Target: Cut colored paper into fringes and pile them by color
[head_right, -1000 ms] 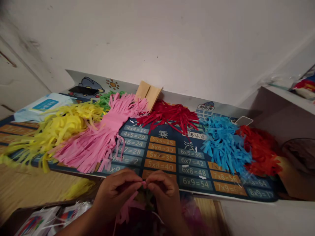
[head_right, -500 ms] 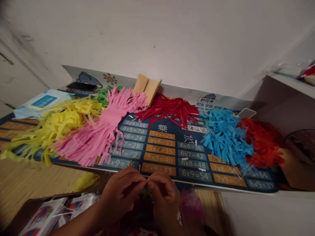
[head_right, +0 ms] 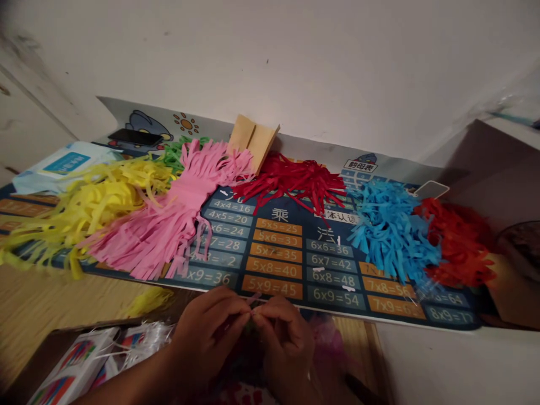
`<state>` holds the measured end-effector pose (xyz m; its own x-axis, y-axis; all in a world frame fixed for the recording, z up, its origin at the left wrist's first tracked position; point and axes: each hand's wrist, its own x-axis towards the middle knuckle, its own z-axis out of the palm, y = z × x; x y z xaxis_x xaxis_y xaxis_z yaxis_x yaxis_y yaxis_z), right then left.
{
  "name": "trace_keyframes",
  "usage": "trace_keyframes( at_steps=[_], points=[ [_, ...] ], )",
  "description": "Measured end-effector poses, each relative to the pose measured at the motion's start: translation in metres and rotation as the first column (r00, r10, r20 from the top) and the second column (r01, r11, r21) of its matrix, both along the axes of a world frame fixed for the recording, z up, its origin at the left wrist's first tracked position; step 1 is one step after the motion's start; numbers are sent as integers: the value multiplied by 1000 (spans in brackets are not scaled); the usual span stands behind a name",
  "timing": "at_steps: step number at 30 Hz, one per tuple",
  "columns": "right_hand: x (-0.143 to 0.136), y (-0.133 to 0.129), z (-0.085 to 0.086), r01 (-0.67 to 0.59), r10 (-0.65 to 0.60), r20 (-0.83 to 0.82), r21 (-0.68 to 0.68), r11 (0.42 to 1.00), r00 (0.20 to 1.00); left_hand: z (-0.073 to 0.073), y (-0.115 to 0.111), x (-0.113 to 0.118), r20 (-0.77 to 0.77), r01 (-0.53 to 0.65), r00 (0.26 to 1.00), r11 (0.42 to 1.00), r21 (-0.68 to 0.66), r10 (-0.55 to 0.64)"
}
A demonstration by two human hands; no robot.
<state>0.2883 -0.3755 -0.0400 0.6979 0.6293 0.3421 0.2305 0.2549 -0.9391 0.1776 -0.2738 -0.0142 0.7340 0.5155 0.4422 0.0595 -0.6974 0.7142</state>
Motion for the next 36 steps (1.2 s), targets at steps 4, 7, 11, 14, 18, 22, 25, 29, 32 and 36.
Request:
trace_keyframes(
  at_steps=[4,7,11,14,18,22,25,29,32,36],
  points=[
    [0,-1,0,28,-28,29,-7,1000,999,-3,-1,0,38,27,999,999,22,-28],
    [2,-2,1,-12,12,22,-3,1000,1000,-2,3,-1,24,84,996,996,-1,-84],
    [5,-4,4,-68,68,26,0,998,997,1,8,-2,15,166,986,985,-35,-166],
    [7,-6,4,-83,83,23,-19,996,996,2,6,-3,22,147,989,983,-113,-145],
    [7,-7,3,-103,103,-29,-5,995,994,-2,0,-3,20,99,995,984,-149,-97],
    [6,-6,1,-90,90,-82,0,996,993,-3,-1,-1,34,91,996,983,-158,-87],
    [4,-7,-3,-71,70,-127,-2,997,989,-1,1,1,59,94,995,984,-149,-86],
    [4,-11,-10,-76,57,-263,-64,995,963,0,6,2,72,136,989,979,-149,-126],
    [5,-13,-8,-85,57,-264,-97,992,963,-2,7,1,93,185,981,970,-155,-172],
    [6,-12,2,-66,60,-121,-46,997,991,-1,5,1,114,181,981,955,-236,-158]
  ],
)
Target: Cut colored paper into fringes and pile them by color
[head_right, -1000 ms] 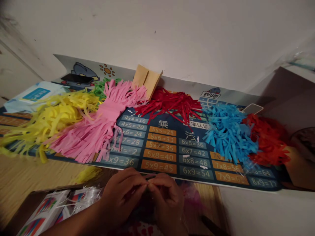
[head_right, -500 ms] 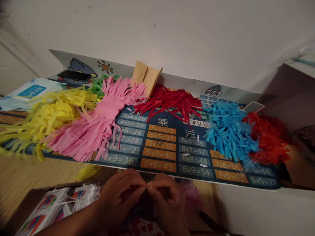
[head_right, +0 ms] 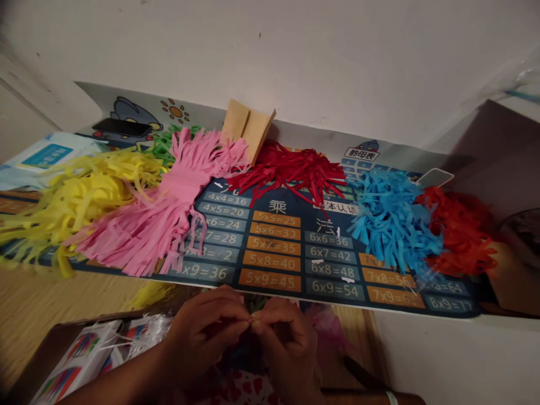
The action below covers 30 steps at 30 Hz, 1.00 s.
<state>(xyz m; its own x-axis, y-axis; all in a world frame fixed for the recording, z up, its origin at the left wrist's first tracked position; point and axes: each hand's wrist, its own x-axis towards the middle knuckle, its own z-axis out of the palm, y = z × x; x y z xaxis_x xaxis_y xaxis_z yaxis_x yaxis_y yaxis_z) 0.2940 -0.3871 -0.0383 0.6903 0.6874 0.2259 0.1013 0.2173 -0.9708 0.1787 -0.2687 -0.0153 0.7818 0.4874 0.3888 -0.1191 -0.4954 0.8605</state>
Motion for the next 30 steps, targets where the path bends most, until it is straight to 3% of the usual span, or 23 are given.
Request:
trace_keyframes(
  at_steps=[3,10,18,23,30],
  points=[
    [-1,1,5,8,-12,92,37,999,996,4,-1,1,-13,-14,1000,1000,-17,14],
    [-1,-2,4,19,-13,78,-78,997,997,7,8,2,-35,75,997,972,224,-68],
    [1,-2,11,28,-21,328,-16,999,945,3,0,2,-38,-4,999,997,82,8],
    [-1,1,7,11,13,282,-83,996,959,-5,-5,1,-42,13,999,995,97,-9],
    [-7,5,1,41,-43,183,15,999,982,-5,-4,-3,-88,-54,994,997,47,58]
  ],
)
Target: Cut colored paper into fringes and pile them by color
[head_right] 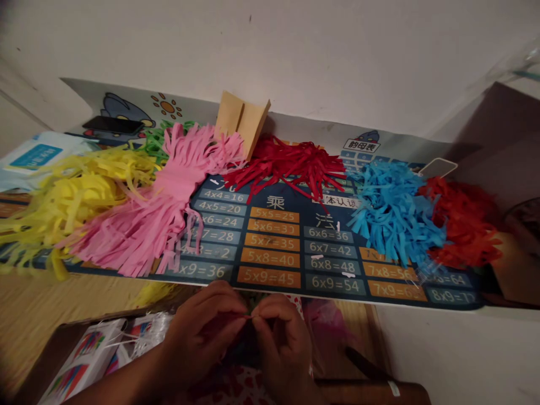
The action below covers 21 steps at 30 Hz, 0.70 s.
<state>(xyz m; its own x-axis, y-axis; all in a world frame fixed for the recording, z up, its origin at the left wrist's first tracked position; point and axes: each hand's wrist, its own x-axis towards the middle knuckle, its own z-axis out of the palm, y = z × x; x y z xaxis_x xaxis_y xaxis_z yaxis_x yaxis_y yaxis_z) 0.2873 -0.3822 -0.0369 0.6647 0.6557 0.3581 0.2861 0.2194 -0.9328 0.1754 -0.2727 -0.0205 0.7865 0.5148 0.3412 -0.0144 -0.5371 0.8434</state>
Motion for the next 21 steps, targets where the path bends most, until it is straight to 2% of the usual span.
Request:
trace_keyframes(
  at_steps=[7,13,17,21],
  points=[
    [4,-2,-2,-25,38,133,-100,995,990,-3,-1,3,-4,7,1000,1000,19,-7],
    [3,-3,-6,-8,8,31,-28,1000,999,-4,3,1,-38,22,999,999,25,-21],
    [3,-2,-6,-13,19,77,-73,997,997,-4,4,3,-8,40,999,999,35,-40],
    [9,-2,-3,-52,49,-29,-117,992,998,-7,5,3,0,25,1000,999,26,-25]
  ],
)
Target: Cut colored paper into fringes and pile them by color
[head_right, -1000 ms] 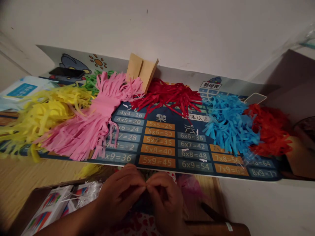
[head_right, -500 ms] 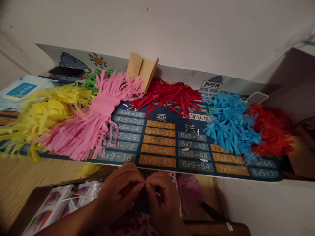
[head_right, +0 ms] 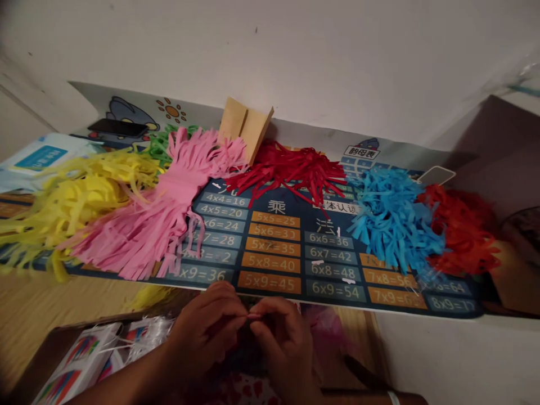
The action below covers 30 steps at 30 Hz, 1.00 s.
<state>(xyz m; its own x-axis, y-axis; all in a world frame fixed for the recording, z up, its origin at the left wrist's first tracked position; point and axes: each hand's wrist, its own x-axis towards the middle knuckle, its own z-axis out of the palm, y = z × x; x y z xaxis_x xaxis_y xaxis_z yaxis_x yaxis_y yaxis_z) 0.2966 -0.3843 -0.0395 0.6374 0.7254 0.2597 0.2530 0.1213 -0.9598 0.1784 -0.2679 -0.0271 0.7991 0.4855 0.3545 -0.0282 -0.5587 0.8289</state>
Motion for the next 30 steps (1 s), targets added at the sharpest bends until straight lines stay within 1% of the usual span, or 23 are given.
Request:
trace_keyframes(
  at_steps=[2,5,8,11,16,19,22,24,27,30],
  points=[
    [4,0,2,-13,13,-8,-25,1000,1000,0,2,0,-2,18,1000,1000,14,-18],
    [8,-1,3,-17,18,32,-29,999,999,2,6,1,21,36,999,995,91,-38],
    [8,-3,2,-100,100,7,-31,995,995,5,11,2,49,92,994,983,159,-100],
    [7,-4,1,-111,111,-3,-49,993,994,5,13,2,34,124,991,981,152,-130],
    [5,-6,2,-33,36,49,-59,998,998,2,13,-1,-12,101,995,984,147,-100],
    [6,-7,4,-4,10,111,-57,998,994,1,13,-3,-20,70,998,980,184,-67],
    [7,-8,6,-22,33,231,-51,998,972,1,10,-3,63,-2,998,968,250,-14],
    [7,-9,8,-22,31,290,-37,999,957,0,6,-3,136,-27,991,957,289,-14],
    [4,-9,11,0,5,317,-16,1000,948,-1,2,-3,199,-34,979,948,316,-31],
    [1,-9,10,9,0,315,-29,1000,949,-1,1,-2,208,-38,978,948,316,-30]
  ],
)
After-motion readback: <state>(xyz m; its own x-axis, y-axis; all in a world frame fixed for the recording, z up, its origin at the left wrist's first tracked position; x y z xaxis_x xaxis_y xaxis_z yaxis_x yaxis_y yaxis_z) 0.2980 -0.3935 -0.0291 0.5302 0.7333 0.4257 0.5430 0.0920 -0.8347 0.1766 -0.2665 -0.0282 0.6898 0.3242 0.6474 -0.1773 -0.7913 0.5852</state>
